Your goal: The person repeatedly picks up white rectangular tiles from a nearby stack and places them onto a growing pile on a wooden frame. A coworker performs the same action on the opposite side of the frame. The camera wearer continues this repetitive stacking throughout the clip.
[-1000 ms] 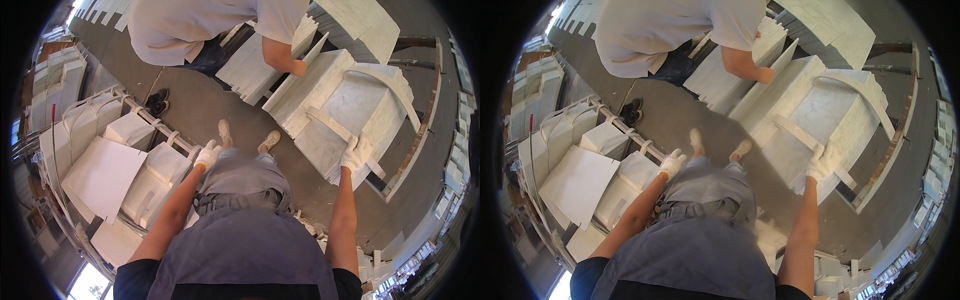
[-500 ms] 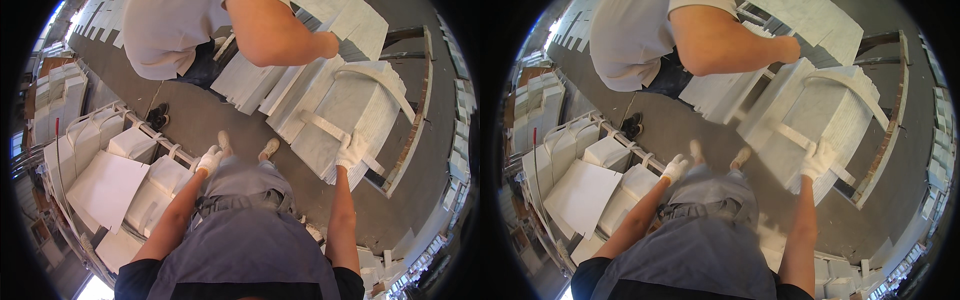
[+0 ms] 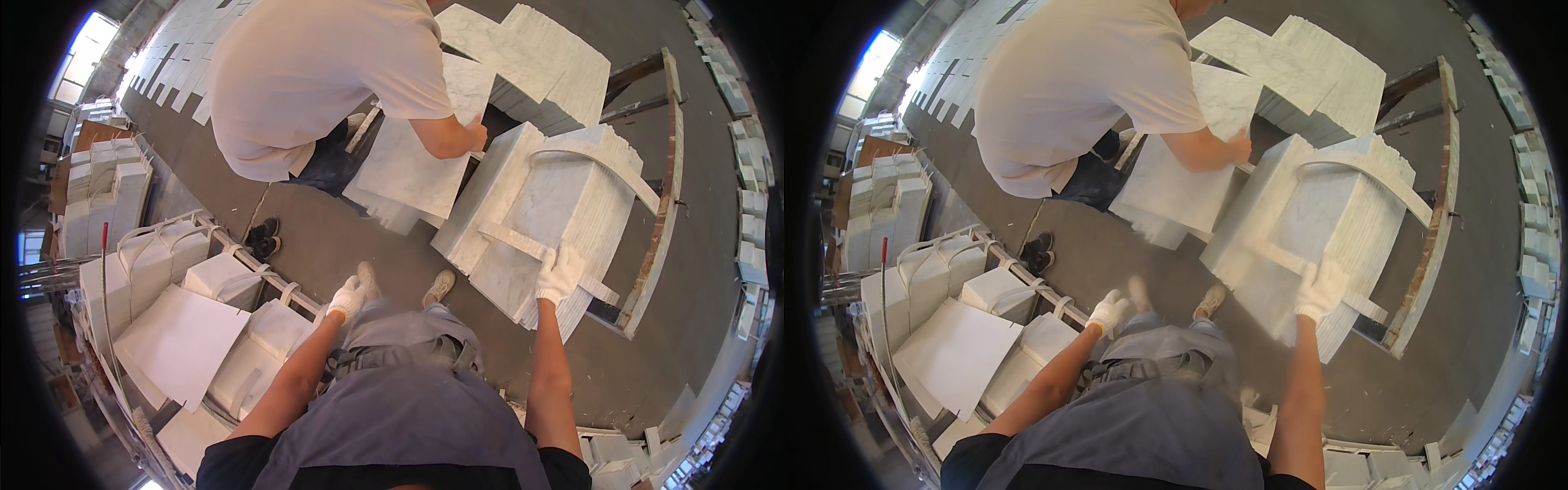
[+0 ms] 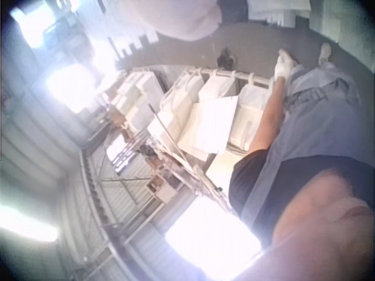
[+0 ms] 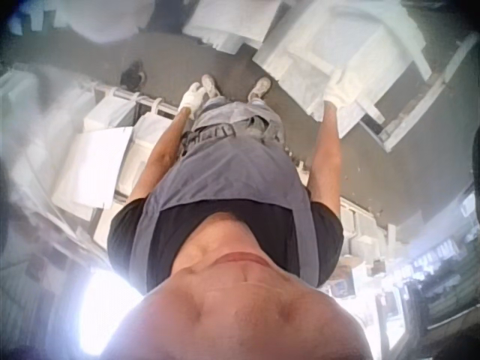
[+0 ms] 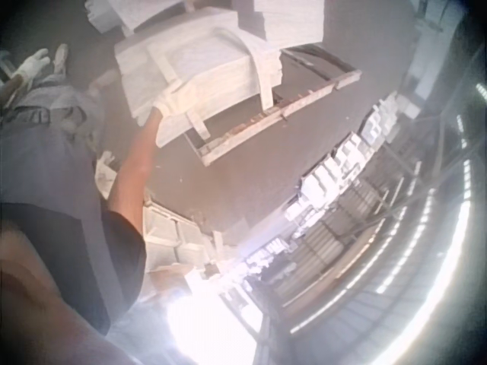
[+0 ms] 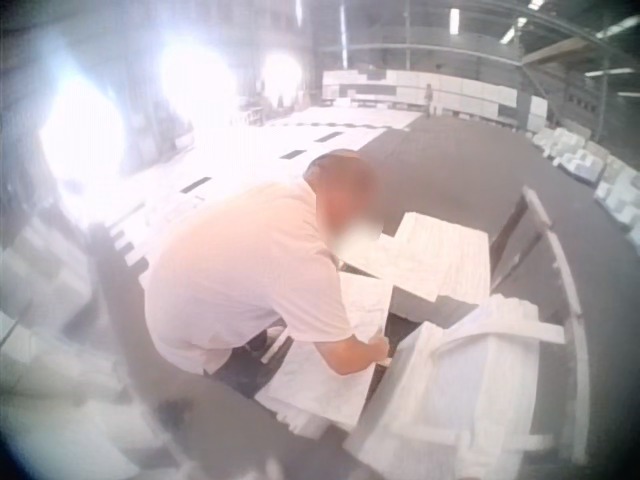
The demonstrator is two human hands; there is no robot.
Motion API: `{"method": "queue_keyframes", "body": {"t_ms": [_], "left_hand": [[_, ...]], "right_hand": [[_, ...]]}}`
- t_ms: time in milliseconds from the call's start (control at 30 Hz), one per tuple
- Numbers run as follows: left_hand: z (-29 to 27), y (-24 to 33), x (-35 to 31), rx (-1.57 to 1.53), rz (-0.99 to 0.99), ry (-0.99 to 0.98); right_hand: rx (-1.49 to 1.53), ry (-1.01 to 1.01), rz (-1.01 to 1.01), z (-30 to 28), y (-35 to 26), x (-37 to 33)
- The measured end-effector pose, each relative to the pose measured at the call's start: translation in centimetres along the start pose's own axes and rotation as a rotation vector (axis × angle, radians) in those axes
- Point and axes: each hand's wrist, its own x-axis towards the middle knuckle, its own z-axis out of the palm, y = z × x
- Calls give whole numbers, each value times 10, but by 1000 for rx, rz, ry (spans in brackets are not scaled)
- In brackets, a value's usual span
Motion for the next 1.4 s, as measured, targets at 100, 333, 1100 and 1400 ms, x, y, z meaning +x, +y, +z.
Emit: {"method": "queue_keyframes", "body": {"t_ms": [100, 333, 1100, 1400], "left_hand": [[4, -3, 6, 67, 20, 86], [7, 4, 2, 60, 29, 91], [7, 27, 2, 95, -20, 39], [3, 25, 3, 202, 34, -9]], "right_hand": [[-9, 1, 15, 1, 1, -1], [26, 22, 14, -2, -1, 0], [29, -50, -33, -8, -1, 5], [16, -79, 32, -2, -4, 5]]}}
